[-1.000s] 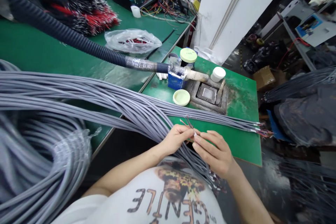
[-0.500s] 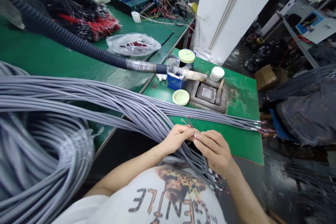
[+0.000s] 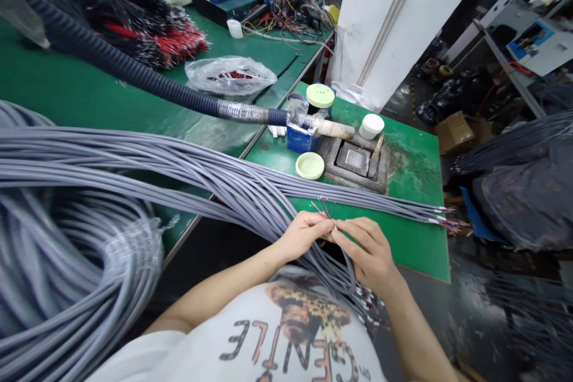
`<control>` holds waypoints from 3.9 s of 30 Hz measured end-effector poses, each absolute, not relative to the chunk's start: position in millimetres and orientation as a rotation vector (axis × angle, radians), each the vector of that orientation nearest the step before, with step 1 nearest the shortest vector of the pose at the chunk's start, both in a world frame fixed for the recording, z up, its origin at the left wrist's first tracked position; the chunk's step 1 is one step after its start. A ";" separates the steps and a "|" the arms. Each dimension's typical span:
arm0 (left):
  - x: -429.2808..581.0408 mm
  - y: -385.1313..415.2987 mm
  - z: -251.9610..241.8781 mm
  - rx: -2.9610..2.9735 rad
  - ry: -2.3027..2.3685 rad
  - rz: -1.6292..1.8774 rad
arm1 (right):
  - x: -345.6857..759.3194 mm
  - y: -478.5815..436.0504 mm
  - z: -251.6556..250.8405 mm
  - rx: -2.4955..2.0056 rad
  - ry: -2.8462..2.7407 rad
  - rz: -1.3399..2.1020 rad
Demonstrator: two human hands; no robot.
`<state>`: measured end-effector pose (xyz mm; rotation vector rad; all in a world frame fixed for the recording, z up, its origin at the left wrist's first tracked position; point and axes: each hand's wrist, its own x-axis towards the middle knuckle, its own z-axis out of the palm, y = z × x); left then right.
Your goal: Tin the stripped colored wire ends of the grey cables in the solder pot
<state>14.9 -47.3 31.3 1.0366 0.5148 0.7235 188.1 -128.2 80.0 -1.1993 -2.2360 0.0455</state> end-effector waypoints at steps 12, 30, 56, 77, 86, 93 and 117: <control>14.8 -45.0 35.4 1.100 0.471 0.744 | 178.4 -129.1 90.0 -1.630 -1.741 0.607; 15.1 -39.8 31.7 0.725 0.577 0.907 | 171.0 -126.5 75.5 -1.558 -1.198 1.361; 35.2 -31.9 28.9 0.897 0.618 0.789 | 192.1 -60.1 96.8 -1.768 -1.290 0.937; 25.5 -13.7 10.5 1.628 0.757 1.010 | 290.3 75.0 38.6 -2.319 -1.430 0.618; 24.8 -13.1 14.3 1.638 0.751 1.008 | 296.8 87.2 27.0 -2.462 -1.550 0.481; 24.3 -13.4 13.4 1.635 0.759 1.004 | 303.1 87.5 26.2 -2.482 -1.629 0.413; 24.9 -13.9 12.1 1.635 0.770 1.025 | 299.4 87.2 30.6 -2.549 -1.698 0.323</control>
